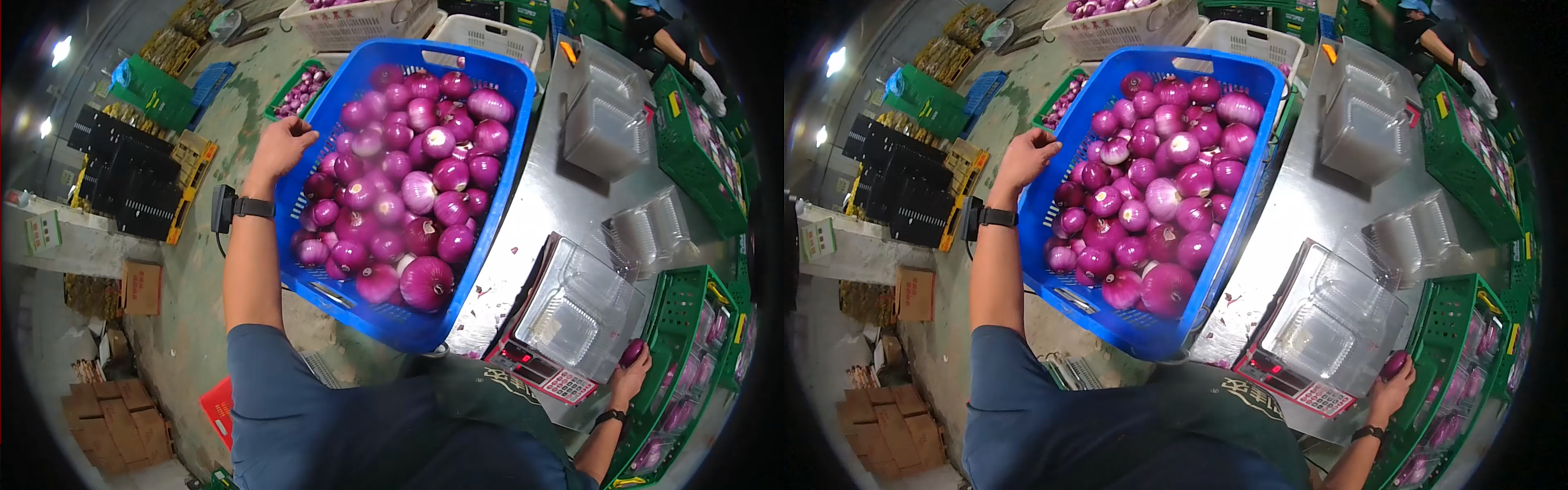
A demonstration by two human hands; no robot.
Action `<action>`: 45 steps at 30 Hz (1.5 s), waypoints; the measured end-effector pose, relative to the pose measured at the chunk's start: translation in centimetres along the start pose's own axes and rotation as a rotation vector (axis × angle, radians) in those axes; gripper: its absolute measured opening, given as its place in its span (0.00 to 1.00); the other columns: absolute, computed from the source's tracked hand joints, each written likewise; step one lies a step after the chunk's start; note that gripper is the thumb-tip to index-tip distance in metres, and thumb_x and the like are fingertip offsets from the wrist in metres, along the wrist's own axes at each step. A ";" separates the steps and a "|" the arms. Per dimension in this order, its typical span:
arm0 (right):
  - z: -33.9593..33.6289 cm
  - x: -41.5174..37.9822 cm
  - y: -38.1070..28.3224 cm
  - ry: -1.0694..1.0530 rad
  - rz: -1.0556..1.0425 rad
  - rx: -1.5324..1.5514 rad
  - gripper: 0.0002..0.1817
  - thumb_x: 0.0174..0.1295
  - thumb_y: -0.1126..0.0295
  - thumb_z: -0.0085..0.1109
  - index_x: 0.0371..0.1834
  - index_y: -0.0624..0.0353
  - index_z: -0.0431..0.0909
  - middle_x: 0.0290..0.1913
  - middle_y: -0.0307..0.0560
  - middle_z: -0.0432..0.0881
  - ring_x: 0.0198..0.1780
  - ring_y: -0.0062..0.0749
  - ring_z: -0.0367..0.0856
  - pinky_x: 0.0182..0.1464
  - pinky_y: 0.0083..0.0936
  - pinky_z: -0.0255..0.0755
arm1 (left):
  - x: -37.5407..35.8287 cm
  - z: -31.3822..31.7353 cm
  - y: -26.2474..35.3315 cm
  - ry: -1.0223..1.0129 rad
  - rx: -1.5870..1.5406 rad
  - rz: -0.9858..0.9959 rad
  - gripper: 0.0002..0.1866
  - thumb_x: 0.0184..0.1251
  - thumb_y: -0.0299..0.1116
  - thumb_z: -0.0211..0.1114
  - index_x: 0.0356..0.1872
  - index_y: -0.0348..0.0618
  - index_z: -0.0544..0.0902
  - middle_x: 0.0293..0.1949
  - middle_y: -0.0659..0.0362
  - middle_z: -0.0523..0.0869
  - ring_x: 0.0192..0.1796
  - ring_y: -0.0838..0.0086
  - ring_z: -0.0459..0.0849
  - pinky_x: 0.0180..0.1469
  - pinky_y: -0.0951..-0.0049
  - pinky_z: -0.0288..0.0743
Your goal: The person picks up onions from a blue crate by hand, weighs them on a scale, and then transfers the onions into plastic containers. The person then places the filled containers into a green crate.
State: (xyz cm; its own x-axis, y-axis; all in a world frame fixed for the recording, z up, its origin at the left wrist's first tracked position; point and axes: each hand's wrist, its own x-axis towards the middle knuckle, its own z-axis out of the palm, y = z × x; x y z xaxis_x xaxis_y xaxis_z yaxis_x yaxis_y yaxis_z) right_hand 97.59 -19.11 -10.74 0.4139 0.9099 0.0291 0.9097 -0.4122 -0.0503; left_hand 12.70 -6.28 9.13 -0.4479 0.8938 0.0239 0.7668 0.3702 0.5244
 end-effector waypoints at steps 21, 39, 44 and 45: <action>-0.4 -0.4 0.7 0.073 -0.073 0.130 0.42 0.46 0.78 0.71 0.72 0.59 0.70 0.64 0.63 0.79 0.65 0.62 0.77 0.68 0.47 0.70 | -12.5 3.0 0.5 -0.235 -0.027 0.076 0.14 0.66 0.34 0.73 0.47 0.37 0.87 0.36 0.57 0.89 0.37 0.77 0.85 0.44 0.71 0.80; -8.5 -8.3 -0.4 -0.061 0.403 1.979 0.33 0.68 0.46 0.63 0.70 0.53 0.73 0.57 0.48 0.84 0.53 0.39 0.85 0.51 0.39 0.78 | -14.4 12.6 6.2 -0.399 0.280 0.519 0.36 0.49 0.36 0.82 0.62 0.43 0.78 0.53 0.45 0.83 0.57 0.47 0.82 0.60 0.51 0.78; -11.1 -9.1 -3.9 -0.343 0.141 2.159 0.35 0.69 0.39 0.58 0.70 0.51 0.72 0.59 0.52 0.83 0.55 0.52 0.85 0.47 0.47 0.84 | -13.6 14.4 7.1 -0.428 0.314 0.609 0.40 0.45 0.32 0.83 0.64 0.46 0.76 0.52 0.46 0.83 0.57 0.46 0.82 0.60 0.51 0.78; -11.4 -9.3 -4.9 -0.312 0.175 2.162 0.35 0.69 0.38 0.57 0.70 0.51 0.72 0.59 0.53 0.82 0.56 0.54 0.84 0.46 0.49 0.85 | -13.4 14.3 7.2 -0.441 0.324 0.618 0.39 0.45 0.33 0.84 0.63 0.47 0.77 0.52 0.46 0.83 0.56 0.46 0.82 0.60 0.51 0.78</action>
State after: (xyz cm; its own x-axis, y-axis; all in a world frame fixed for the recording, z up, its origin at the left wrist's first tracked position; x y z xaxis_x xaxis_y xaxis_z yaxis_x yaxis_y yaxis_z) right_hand 89.63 -26.08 0.61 0.2451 0.9478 -0.2041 -0.6448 0.0022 -0.7644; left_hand 30.79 -11.99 0.42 0.2682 0.9526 -0.1434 0.9404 -0.2267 0.2534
